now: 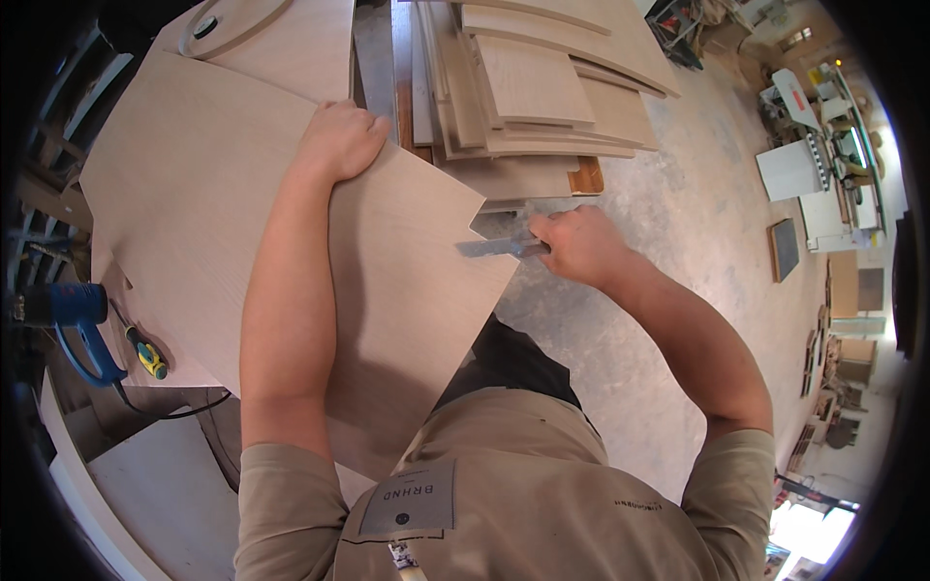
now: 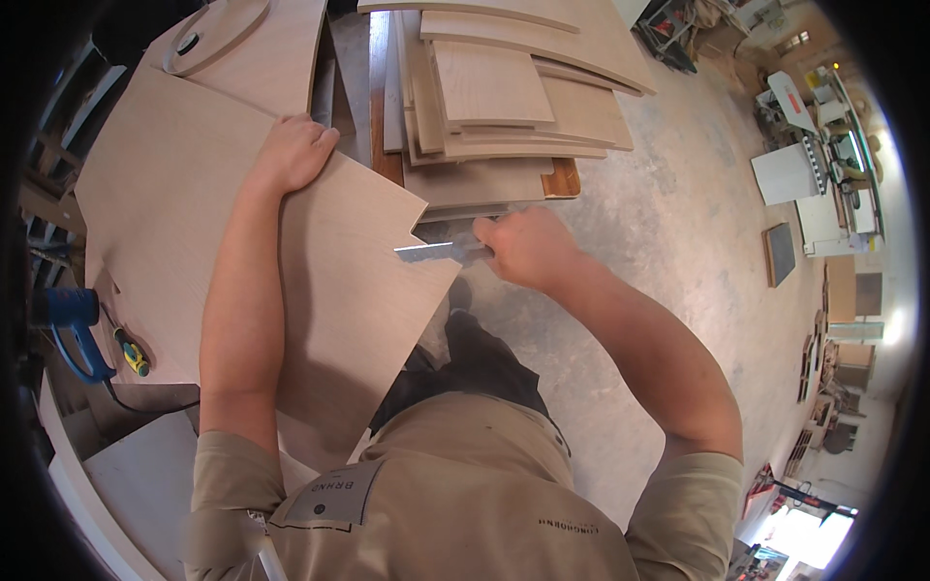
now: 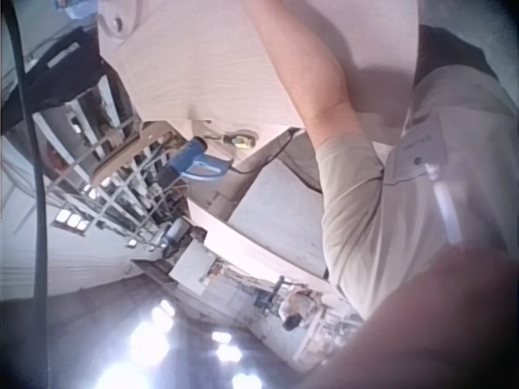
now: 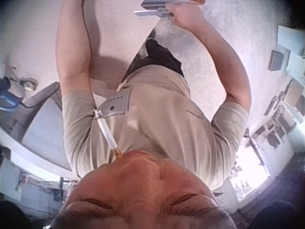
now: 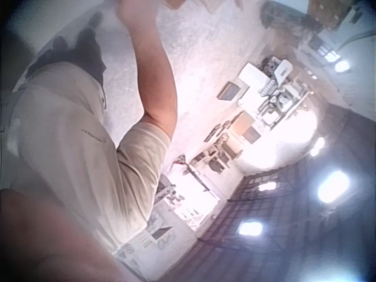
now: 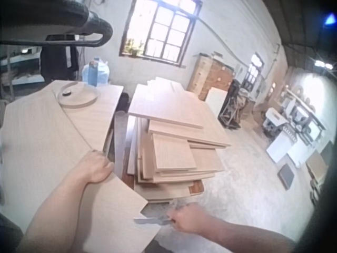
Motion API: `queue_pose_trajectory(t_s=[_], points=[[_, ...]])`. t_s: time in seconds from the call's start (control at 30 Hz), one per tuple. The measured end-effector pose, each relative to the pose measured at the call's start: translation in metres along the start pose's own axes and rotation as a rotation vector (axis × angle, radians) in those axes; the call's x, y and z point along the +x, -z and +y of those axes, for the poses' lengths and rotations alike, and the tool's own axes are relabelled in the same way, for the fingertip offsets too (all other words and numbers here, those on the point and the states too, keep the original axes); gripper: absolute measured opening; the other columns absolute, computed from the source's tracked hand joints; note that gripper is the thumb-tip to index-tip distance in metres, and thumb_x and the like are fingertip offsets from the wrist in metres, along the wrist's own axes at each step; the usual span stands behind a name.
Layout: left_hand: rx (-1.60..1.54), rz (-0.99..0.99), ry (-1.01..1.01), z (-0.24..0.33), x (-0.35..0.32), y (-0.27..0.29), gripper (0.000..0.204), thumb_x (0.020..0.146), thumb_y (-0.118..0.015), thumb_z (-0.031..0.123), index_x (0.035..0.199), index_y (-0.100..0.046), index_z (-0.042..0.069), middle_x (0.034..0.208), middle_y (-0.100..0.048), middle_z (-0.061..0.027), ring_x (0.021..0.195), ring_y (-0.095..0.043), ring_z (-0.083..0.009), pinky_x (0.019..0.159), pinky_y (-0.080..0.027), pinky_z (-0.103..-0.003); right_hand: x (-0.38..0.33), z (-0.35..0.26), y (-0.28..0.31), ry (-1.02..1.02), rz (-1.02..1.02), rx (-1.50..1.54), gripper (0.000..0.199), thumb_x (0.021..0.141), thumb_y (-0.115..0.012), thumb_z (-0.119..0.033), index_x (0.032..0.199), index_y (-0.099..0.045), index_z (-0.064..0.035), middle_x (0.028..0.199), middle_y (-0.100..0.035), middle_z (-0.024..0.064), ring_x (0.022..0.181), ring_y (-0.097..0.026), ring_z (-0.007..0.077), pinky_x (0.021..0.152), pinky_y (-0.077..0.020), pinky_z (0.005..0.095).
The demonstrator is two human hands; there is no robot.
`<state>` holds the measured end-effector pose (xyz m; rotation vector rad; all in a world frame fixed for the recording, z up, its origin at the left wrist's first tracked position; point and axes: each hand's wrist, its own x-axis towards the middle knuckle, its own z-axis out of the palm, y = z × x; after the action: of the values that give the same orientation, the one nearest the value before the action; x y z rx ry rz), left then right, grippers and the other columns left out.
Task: The person trims the edges of a large wooden board using a utility knife and a screwdriver. They also use a heat gun to apply heat to the board's surface. The person works on the board at a workbench in a workshop.
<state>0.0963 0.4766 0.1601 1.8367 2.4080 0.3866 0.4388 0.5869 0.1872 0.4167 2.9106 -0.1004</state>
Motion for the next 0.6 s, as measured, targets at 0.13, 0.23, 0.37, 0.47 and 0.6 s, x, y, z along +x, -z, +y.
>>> queue_pose_trajectory(t_s=[0.13, 0.23, 0.37, 0.47, 0.6], points=[[0.001, -0.024, 0.011, 0.001, 0.000, 0.001, 0.049, 0.101, -0.040, 0.028, 0.083, -0.073, -0.002, 0.097, -0.073, -0.0201, 0.107, -0.062, -0.0352, 0.106, -0.039, -0.047, 0.008, -0.004, 0.001, -0.051, -0.004, -0.004, 0.018, 0.083, -0.071, -0.022, 0.093, -0.062, -0.0097, 0.073, -0.070, 0.0138, 0.072, -0.069, 0.0377, 0.065, -0.0535, 0.0493], [0.005, -0.028, 0.010, 0.002, 0.000, 0.003, 0.048, 0.100, -0.040, 0.028, 0.082, -0.073, -0.002, 0.097, -0.073, -0.0202, 0.106, -0.062, -0.0353, 0.105, -0.040, -0.047, 0.013, -0.006, 0.004, -0.068, 0.005, 0.011, 0.018, 0.083, -0.071, -0.022, 0.092, -0.061, -0.0095, 0.072, -0.070, 0.0138, 0.071, -0.069, 0.0381, 0.064, -0.0535, 0.0494], [-0.010, -0.010, 0.018, 0.003, -0.001, 0.002, 0.050, 0.098, -0.037, 0.026, 0.082, -0.073, -0.004, 0.099, -0.073, -0.0217, 0.104, -0.062, -0.0353, 0.107, -0.039, -0.045, 0.008, -0.008, 0.007, -0.014, -0.018, -0.028, 0.018, 0.083, -0.071, -0.023, 0.091, -0.061, -0.0102, 0.071, -0.070, 0.0128, 0.070, -0.069, 0.0374, 0.062, -0.0529, 0.0482], [0.005, -0.020, 0.004, 0.002, 0.000, 0.002, 0.051, 0.098, -0.036, 0.026, 0.081, -0.073, -0.005, 0.098, -0.073, -0.0221, 0.103, -0.062, -0.0354, 0.108, -0.039, -0.044, 0.003, -0.010, 0.007, 0.001, -0.029, -0.050, 0.018, 0.083, -0.071, -0.023, 0.092, -0.061, -0.0105, 0.072, -0.070, 0.0126, 0.070, -0.070, 0.0364, 0.062, -0.0526, 0.0470], [0.011, -0.014, -0.030, 0.001, 0.000, 0.001, 0.047, 0.100, -0.040, 0.026, 0.081, -0.072, -0.003, 0.093, -0.073, -0.0202, 0.102, -0.062, -0.0366, 0.104, -0.040, -0.047, 0.004, -0.014, 0.006, -0.032, -0.046, -0.042, 0.019, 0.082, -0.071, -0.022, 0.094, -0.062, -0.0100, 0.074, -0.071, 0.0133, 0.072, -0.070, 0.0363, 0.063, -0.0532, 0.0472]])
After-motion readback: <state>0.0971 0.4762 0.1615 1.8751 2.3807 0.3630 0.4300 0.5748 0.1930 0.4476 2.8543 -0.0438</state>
